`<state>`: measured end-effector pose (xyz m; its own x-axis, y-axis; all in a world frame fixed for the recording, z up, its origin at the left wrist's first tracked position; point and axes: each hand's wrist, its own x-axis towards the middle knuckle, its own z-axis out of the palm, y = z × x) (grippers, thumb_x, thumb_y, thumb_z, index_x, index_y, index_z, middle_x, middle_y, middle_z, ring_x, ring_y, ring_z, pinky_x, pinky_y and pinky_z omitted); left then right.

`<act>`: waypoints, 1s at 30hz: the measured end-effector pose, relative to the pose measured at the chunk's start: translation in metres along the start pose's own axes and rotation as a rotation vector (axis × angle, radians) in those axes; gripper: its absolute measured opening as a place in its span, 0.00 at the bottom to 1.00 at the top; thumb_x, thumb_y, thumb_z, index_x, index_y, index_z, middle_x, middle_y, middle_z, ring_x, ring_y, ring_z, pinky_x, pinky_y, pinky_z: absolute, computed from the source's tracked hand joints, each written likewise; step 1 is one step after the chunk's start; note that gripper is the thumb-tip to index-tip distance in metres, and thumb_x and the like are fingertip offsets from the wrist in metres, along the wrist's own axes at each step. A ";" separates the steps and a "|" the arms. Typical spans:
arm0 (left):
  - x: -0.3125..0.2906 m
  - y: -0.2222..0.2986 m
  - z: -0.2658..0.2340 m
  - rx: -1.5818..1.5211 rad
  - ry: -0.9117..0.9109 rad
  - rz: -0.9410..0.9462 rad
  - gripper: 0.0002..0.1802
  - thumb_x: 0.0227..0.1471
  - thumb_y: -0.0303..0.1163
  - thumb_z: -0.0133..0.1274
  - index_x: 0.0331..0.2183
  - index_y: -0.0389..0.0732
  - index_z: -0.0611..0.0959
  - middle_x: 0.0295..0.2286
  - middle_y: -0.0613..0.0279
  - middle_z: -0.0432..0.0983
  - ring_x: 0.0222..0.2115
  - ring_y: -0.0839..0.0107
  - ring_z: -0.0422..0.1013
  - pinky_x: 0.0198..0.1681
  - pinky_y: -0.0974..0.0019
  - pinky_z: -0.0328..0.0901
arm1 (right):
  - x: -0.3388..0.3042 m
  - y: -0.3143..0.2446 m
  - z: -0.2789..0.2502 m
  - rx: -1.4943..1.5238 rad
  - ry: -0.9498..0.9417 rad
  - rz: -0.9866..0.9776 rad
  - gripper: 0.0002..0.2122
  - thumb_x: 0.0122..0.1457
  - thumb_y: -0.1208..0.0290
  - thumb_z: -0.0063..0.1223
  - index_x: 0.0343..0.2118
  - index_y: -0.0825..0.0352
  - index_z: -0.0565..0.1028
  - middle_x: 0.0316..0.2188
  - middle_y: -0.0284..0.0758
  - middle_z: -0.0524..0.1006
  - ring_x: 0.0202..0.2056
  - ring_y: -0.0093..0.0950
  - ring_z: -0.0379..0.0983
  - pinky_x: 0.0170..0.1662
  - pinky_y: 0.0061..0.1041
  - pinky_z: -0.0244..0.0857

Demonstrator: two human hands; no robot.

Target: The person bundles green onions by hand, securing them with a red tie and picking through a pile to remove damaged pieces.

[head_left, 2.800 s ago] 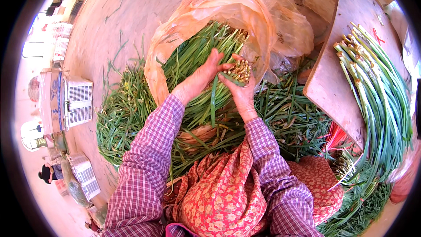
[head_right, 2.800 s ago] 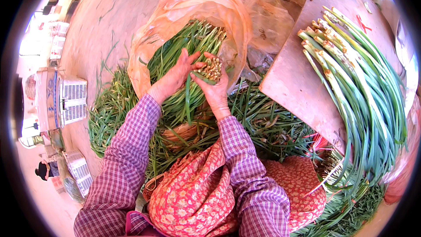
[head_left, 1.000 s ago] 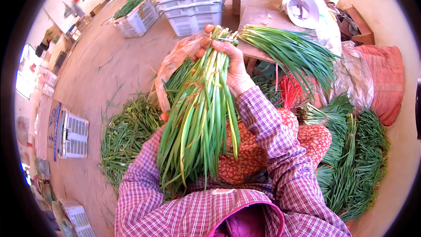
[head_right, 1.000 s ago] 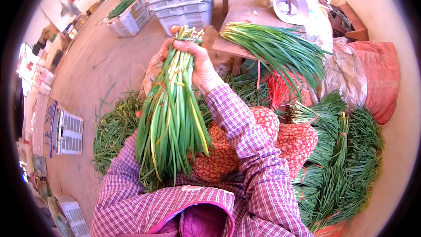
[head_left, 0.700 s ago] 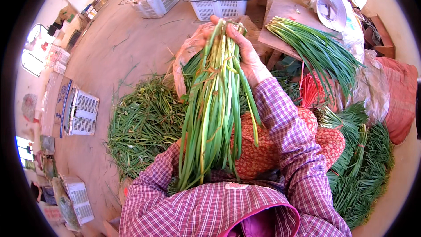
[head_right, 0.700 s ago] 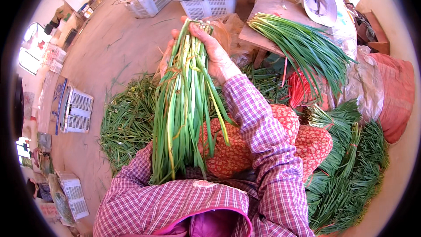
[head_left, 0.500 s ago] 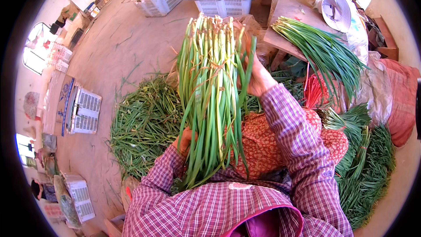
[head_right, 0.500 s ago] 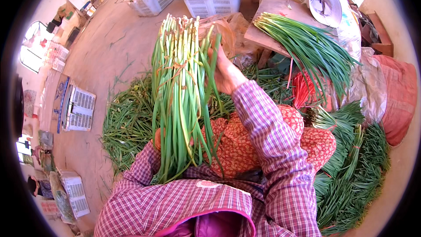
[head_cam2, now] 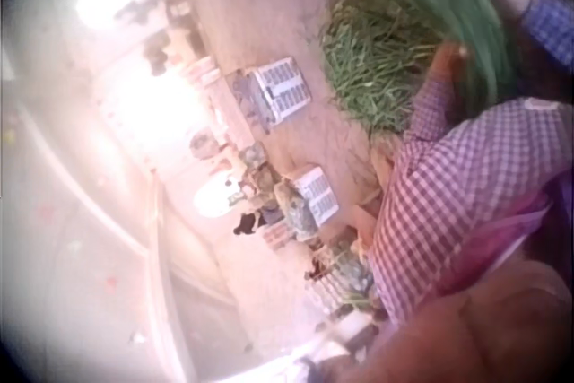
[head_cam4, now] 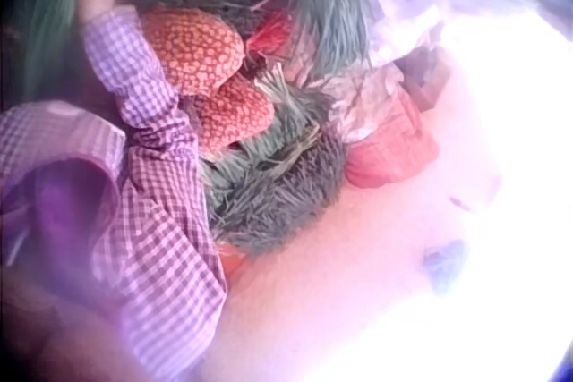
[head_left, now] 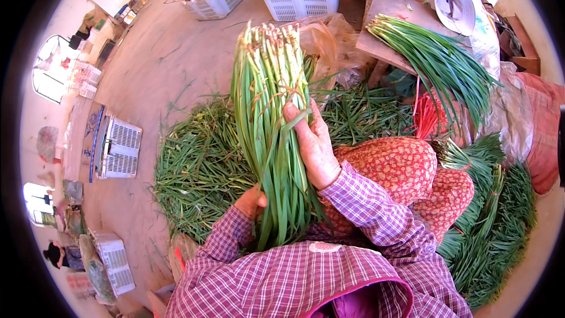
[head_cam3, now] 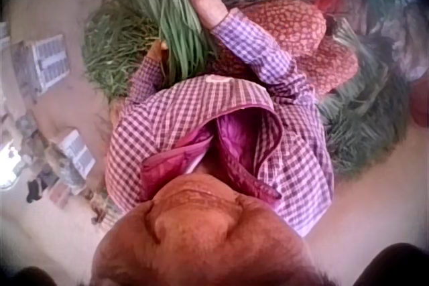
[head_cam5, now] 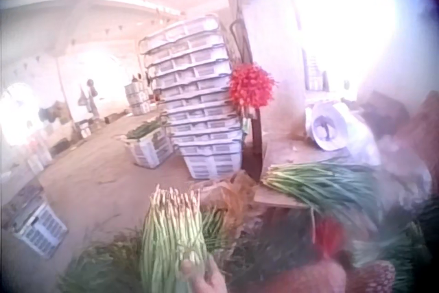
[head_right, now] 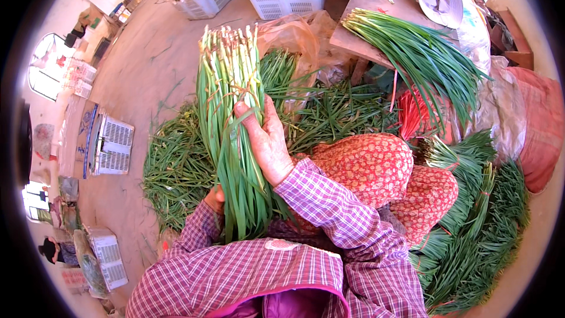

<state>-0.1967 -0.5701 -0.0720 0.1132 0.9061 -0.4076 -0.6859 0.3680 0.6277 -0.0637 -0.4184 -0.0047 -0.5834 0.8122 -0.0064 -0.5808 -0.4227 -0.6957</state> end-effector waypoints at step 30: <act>0.001 0.072 -0.009 0.588 0.375 0.126 0.39 0.31 0.26 0.62 0.51 0.35 0.73 0.40 0.57 0.78 0.39 0.65 0.75 0.45 0.62 0.70 | 0.053 -0.027 -0.058 -1.300 -0.349 -0.347 0.12 0.54 0.75 0.55 0.40 0.73 0.74 0.29 0.51 0.77 0.29 0.46 0.75 0.35 0.38 0.68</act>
<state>-0.2525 -0.5449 -0.0334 -0.2689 0.8551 -0.4432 -0.1639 0.4128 0.8959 -0.0458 -0.3402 -0.0281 -0.7419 0.5745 0.3457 0.1031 0.6071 -0.7879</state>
